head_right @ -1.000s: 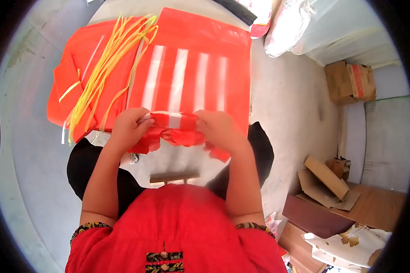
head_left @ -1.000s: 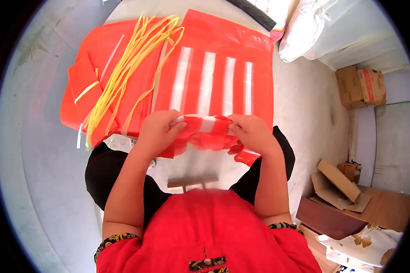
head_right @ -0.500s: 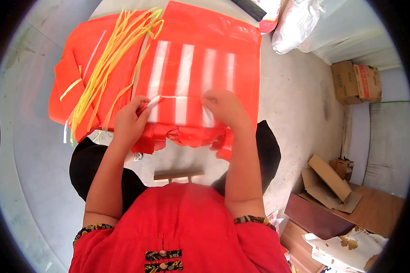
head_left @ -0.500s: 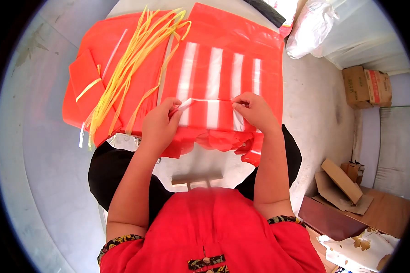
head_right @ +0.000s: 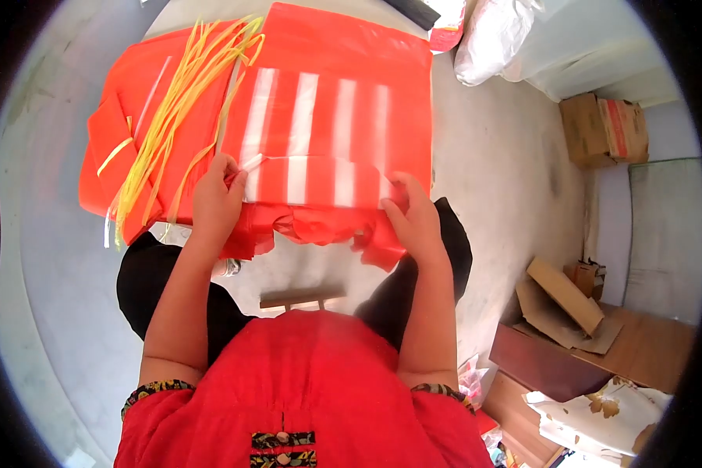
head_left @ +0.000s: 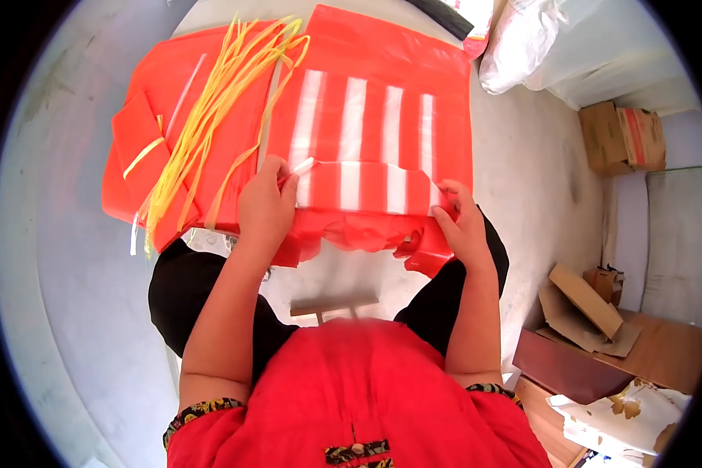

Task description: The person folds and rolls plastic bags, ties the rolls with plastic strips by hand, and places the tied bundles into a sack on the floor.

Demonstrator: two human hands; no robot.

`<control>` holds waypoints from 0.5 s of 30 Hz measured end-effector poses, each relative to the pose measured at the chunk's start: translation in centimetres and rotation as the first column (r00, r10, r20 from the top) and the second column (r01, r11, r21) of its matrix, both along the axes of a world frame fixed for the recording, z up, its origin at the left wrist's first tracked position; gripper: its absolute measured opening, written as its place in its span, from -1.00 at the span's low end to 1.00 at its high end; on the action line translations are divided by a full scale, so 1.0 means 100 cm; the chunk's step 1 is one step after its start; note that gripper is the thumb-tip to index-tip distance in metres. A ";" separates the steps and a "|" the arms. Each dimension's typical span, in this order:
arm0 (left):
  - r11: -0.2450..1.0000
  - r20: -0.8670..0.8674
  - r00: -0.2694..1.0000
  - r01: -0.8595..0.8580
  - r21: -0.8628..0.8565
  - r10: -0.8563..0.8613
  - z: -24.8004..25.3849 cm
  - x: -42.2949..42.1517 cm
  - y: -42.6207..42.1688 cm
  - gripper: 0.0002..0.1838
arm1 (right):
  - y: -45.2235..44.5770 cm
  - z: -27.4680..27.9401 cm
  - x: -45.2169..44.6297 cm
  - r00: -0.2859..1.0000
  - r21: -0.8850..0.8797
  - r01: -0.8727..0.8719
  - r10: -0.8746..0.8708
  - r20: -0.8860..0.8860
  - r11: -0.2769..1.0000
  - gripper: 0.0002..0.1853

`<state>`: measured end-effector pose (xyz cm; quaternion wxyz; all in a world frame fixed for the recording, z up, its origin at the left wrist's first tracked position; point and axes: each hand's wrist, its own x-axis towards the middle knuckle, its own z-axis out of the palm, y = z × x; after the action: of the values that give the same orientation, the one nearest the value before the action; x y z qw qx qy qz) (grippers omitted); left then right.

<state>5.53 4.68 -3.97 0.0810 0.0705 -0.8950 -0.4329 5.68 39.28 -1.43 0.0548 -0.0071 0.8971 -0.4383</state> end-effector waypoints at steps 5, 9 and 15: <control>1.000 -0.005 1.000 -0.006 0.022 0.006 0.006 0.002 -0.001 -0.81 | 0.007 -0.012 -0.002 0.983 -0.054 -0.142 0.134 -0.122 0.988 -0.74; 0.999 0.002 1.000 0.004 0.047 -0.004 0.007 0.005 -0.003 -0.81 | 0.006 -0.013 -0.001 0.987 -0.052 -0.143 0.138 -0.082 0.988 -0.80; 0.998 0.042 0.999 0.015 0.061 -0.018 0.009 0.010 -0.009 -0.80 | 0.000 -0.013 -0.003 0.990 -0.024 -0.108 0.106 -0.089 0.994 -0.77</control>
<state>6.51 3.79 -3.03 0.0564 0.0747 -0.8836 -0.4589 5.42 39.32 -2.74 0.0387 -0.0753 0.8906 -0.4469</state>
